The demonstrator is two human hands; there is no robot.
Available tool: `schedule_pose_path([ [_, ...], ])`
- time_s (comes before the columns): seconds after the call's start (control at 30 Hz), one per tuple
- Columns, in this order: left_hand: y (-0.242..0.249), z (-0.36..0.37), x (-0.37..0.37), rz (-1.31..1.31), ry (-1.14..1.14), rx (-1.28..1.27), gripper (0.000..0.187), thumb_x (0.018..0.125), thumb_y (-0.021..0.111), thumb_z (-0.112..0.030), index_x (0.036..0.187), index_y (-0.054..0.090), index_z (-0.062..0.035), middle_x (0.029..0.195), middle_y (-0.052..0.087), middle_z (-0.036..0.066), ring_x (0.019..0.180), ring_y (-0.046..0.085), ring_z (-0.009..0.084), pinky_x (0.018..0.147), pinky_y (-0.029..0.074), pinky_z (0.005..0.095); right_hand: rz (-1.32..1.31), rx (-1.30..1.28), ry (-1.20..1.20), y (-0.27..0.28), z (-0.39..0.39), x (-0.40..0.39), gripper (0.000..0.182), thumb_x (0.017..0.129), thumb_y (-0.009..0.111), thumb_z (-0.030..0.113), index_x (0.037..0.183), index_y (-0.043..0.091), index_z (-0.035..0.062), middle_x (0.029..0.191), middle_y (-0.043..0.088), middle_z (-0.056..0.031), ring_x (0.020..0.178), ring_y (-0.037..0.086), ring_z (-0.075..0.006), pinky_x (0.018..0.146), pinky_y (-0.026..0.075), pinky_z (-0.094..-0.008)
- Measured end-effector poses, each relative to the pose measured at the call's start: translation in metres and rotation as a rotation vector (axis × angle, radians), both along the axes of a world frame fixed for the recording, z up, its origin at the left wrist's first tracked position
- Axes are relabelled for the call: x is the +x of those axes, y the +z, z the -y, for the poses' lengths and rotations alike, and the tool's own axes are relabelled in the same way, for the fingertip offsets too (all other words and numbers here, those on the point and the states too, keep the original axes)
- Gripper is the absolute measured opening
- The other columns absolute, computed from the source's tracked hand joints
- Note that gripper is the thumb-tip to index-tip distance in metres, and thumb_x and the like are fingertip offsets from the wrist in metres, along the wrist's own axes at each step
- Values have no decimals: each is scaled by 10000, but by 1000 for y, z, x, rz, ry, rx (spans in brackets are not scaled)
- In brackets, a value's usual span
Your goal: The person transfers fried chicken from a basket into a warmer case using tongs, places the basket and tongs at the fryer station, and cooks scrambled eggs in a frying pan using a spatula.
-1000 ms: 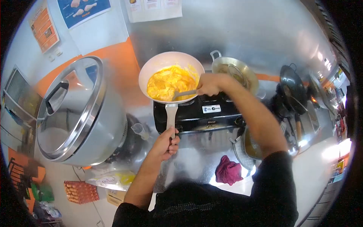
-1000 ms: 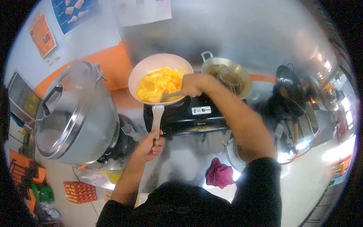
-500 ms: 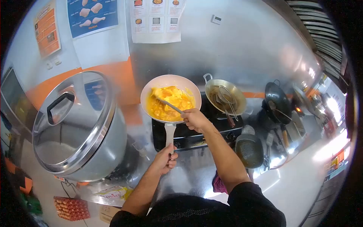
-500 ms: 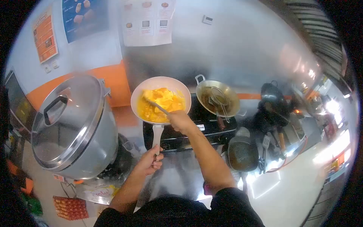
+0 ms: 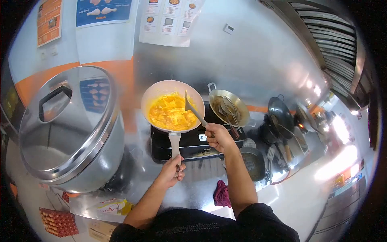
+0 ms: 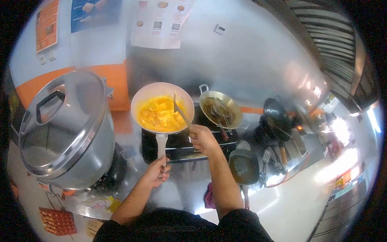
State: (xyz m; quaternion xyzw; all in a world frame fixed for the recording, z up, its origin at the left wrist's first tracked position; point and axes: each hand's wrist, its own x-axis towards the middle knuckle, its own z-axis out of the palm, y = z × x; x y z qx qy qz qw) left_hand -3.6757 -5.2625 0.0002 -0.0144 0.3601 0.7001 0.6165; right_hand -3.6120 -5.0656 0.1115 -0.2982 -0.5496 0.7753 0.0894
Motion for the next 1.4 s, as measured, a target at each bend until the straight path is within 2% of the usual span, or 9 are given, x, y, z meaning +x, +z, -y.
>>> schedule_pose_path([
  [0.1,1,-1,0,-35,4,-20,236,912,466,-394,965,442,-166,636,423,-9,483,366,96,426,296,232,4,630,27,-13,-5,0,249,836,500,135,1018,561,-24,621,506,-20,406,404,-84,362,298,-224],
  [0.13,0,-1,0,-40,12,-5,239,912,466,-394,966,441,-164,638,425,-7,482,368,98,423,299,234,2,621,14,-15,-6,1,249,836,500,135,1018,561,-24,621,506,-20,406,404,-84,362,298,-224],
  [0.2,-1,-1,0,-46,2,-3,241,912,467,-394,968,440,-162,639,427,-6,480,369,101,420,302,235,35,1278,-3,-20,-6,6,281,785,535,120,983,585,-72,720,621,-144,515,562,-172,506,435,-297],
  [0.23,-1,-1,0,-49,17,1,243,913,466,-394,972,439,-160,640,427,-5,478,370,102,417,302,235,224,1180,32,-2,8,8,300,761,551,122,1006,587,-47,814,624,-228,663,635,-258,664,472,-356],
  [0.33,2,-1,1,-61,22,-15,245,915,463,-393,979,436,-158,640,425,-3,473,369,102,412,301,234,296,1232,31,-14,14,11,252,746,564,149,969,630,53,876,614,-216,830,581,-395,735,465,-434],
  [0.37,3,-2,2,-74,42,-20,246,916,461,-393,982,434,-158,639,423,-2,469,368,101,410,301,233,276,1511,55,-20,15,10,247,763,551,117,997,616,70,788,626,-187,738,627,-325,638,487,-404],
  [0.5,6,1,2,-101,32,-24,255,907,477,-390,977,460,-146,646,419,-12,478,343,94,426,284,226,518,1687,-28,-11,41,5,361,761,547,77,1093,589,214,756,609,-101,709,622,-311,591,499,-419],
  [0.9,-9,2,-5,-139,-3,-32,260,877,520,-400,989,466,-172,603,409,-29,416,343,83,379,270,210,514,1685,-91,-26,52,13,529,696,583,50,1192,525,221,865,544,-84,708,612,-277,560,506,-385],
  [1.4,-4,2,-12,96,104,102,210,883,504,-287,1001,494,-114,644,461,-14,487,465,120,463,477,285,413,1535,-197,-25,43,30,457,699,562,53,1145,541,149,870,568,-98,710,612,-284,578,496,-393],
])
